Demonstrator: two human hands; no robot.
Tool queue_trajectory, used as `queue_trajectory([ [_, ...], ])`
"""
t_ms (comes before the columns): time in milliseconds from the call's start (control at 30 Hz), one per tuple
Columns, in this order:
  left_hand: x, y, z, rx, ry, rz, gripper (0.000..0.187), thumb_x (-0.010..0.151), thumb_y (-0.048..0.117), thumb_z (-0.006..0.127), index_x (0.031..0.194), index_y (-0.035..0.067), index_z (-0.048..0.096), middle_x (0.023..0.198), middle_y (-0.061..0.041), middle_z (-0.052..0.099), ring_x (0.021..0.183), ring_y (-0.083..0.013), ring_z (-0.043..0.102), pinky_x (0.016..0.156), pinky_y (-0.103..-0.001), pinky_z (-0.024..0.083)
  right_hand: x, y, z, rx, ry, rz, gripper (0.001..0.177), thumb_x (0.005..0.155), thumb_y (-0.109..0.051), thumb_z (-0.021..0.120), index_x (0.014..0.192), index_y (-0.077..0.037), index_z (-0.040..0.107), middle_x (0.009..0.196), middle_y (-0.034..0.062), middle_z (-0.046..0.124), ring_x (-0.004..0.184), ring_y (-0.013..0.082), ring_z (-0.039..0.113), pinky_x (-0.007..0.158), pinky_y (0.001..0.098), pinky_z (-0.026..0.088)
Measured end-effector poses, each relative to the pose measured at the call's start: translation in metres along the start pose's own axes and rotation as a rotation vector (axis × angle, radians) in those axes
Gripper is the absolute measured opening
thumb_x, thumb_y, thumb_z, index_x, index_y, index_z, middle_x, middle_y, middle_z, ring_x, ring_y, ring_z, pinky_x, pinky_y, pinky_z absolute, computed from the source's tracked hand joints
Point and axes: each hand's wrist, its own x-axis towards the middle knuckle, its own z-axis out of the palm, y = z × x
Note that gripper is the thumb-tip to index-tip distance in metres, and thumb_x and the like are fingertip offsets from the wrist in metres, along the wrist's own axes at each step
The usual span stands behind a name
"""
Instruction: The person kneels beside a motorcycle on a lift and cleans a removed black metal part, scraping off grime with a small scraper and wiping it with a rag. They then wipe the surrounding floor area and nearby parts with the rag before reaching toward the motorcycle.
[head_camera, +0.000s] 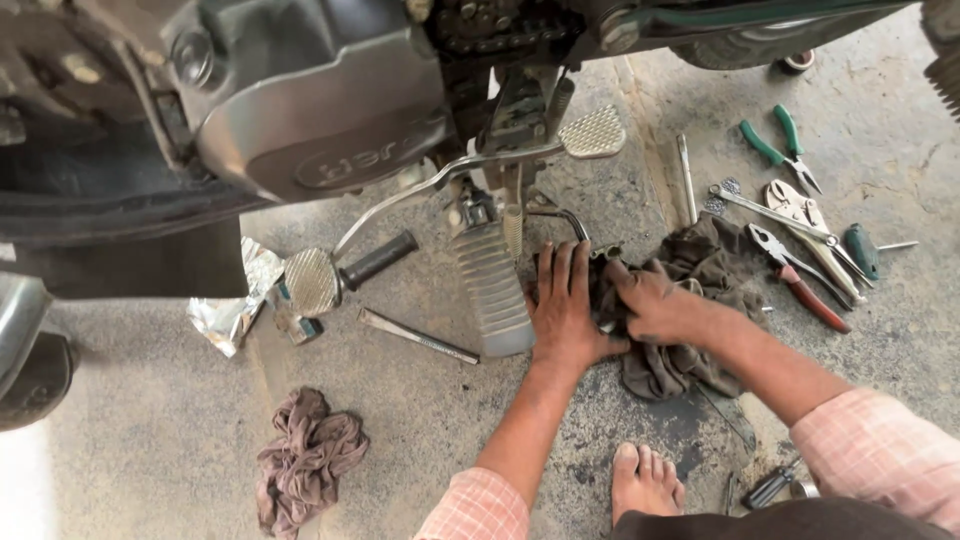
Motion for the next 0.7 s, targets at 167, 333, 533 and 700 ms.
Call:
queue_trajectory([
  [167,0.003,-0.004,0.006,-0.041,0.06,0.048,0.147,0.033,0.04,0.103,0.156,0.007,0.028,0.158,-0.017,0.033,0.155,-0.0422,0.017,0.123,-0.06,0.025,0.005,0.001,-0.024,-0.074,-0.023,-0.035,0.074,0.065,-0.011,0.065,0.135,0.002,0.046,0.083,0.0278,0.069,0.09,0.0468,0.067,0.083,0.0533,0.052],
  [333,-0.003,0.008,-0.01,-0.008,0.022,0.042,0.146,0.035,0.04,0.103,0.155,0.005,0.028,0.159,-0.016,0.032,0.155,-0.0419,0.016,0.127,-0.052,0.022,-0.003,0.008,-0.023,-0.016,-0.001,0.132,0.077,0.064,-0.005,0.066,0.138,0.003,0.046,0.091,0.0312,0.067,0.095,0.0458,0.068,0.082,0.0484,0.056],
  [533,-0.003,0.009,-0.013,-0.006,0.0,0.018,0.146,0.039,0.042,0.102,0.157,0.005,0.025,0.161,-0.015,0.029,0.156,-0.0403,0.012,0.128,-0.051,0.021,-0.048,0.024,-0.027,0.541,0.37,0.277,0.056,0.064,0.008,0.054,0.119,0.005,0.062,0.1,0.0203,0.073,0.089,0.0303,0.071,0.073,0.0442,0.058],
  [700,-0.007,0.02,-0.024,0.068,-0.089,-0.067,0.144,0.043,0.044,0.102,0.159,0.013,0.021,0.164,-0.008,0.026,0.158,-0.0315,0.01,0.118,-0.065,0.025,-0.04,0.016,-0.05,1.497,0.508,-0.193,0.056,0.077,0.006,0.056,0.132,0.007,0.065,0.129,0.0211,0.071,0.112,0.0287,0.069,0.096,0.0383,0.059],
])
